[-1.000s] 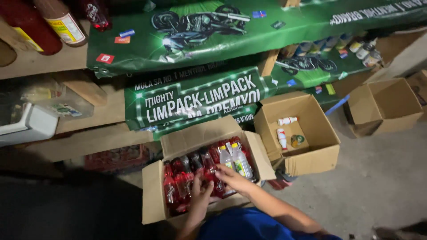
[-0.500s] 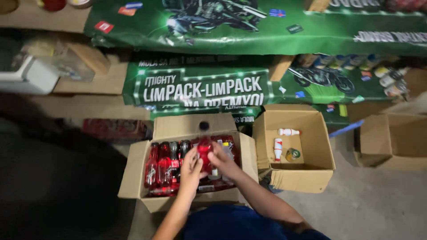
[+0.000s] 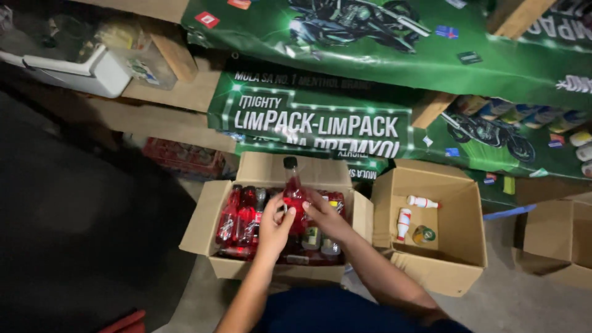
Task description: Packing and organizing bottled and canned goods into cardboard boxes on the floor of a storage room.
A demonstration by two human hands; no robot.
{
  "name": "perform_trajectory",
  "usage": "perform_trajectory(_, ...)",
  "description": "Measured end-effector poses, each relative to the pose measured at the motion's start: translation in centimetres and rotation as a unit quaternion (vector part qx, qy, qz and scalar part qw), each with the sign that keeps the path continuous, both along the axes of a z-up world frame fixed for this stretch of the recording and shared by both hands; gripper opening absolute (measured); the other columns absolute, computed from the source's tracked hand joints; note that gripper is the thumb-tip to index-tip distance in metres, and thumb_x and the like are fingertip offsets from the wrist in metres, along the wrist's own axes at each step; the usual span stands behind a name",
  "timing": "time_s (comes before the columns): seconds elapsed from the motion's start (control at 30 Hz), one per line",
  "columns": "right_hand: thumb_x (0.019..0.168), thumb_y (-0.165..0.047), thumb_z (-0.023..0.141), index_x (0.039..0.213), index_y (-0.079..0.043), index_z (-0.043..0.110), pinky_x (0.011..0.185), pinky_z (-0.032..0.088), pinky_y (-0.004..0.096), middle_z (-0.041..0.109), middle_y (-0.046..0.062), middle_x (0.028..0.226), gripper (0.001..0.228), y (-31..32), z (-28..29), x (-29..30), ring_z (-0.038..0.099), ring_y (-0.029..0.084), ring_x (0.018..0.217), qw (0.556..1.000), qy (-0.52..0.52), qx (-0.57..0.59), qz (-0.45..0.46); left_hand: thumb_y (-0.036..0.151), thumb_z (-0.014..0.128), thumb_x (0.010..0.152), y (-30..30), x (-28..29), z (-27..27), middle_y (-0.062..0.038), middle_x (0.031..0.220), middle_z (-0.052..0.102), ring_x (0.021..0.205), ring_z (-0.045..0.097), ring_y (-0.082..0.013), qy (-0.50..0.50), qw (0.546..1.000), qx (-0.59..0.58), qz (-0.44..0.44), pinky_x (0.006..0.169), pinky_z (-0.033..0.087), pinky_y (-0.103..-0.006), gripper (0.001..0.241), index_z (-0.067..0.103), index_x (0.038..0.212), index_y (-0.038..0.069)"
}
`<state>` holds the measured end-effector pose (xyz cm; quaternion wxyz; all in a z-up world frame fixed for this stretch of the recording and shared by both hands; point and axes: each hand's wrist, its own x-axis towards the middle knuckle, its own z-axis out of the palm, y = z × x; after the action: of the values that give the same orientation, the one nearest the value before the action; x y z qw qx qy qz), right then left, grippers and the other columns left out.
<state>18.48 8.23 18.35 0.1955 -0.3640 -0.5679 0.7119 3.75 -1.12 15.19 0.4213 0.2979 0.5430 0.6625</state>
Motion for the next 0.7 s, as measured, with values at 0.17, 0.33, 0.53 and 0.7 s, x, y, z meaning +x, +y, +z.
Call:
perform_trajectory(0.17, 0.102, -0.013, 0.067, 0.159, -0.009, 0.040, 0.076, 0.051, 0.027, 0.056, 0.009, 0.119, 0.064, -0.1, -1.4, -2.8, 0.058, 0.012, 0.093, 0.977, 0.063, 0.198, 0.043, 0.020, 0.061, 0.106, 1.1, -4.9, -7.0, -0.014, 0.140, 0.066, 0.128, 0.060, -0.0216, 0.073, 0.992, 0.086, -0.048, 0.111, 0.045, -0.0338, 0.044, 0.059, 0.142, -0.005)
perform_trajectory(0.33, 0.098, -0.017, 0.061, 0.155, -0.014, 0.038, 0.059, 0.055, 0.028, 0.064, 0.005, 0.119, 0.062, -3.4, 3.2, -7.2, 0.065, 0.012, 0.086, 0.997, 0.051, -0.059, -0.014, 0.031, 0.055, 0.104, -0.1, -10.6, -2.3, -0.007, 0.142, 0.061, 0.130, 0.056, -0.0173, -0.048, 0.978, 0.052, -0.199, 0.111, 0.042, -0.0319, 0.051, 0.053, 0.146, 0.002)
perform_trajectory(0.53, 0.090, -0.016, 0.069, 0.152, -0.010, 0.040, 0.071, 0.058, 0.029, 0.067, 0.004, 0.122, 0.068, -3.7, 5.3, -14.1, 0.066, 0.013, 0.094, 0.995, 0.046, 0.011, -0.091, 0.028, 0.062, 0.102, 1.9, -17.7, -1.4, -0.015, 0.131, 0.072, 0.121, 0.068, -0.0226, 0.223, 0.966, 0.045, -0.119, 0.104, 0.051, -0.0354, 0.047, 0.062, 0.140, 0.001)
perform_trajectory(0.7, 0.096, -0.012, 0.073, 0.150, 0.001, 0.053, 0.109, 0.048, 0.034, 0.068, 0.011, 0.132, 0.059, 0.8, 15.6, -20.2, 0.062, 0.018, 0.121, 0.926, 0.052, 0.357, -0.111, 0.023, 0.063, 0.101, 6.0, -23.2, 15.1, -0.019, 0.130, 0.070, 0.115, 0.069, -0.0275, 0.255, 0.940, 0.183, -0.134, 0.098, 0.056, -0.0387, 0.049, 0.054, 0.143, -0.001)
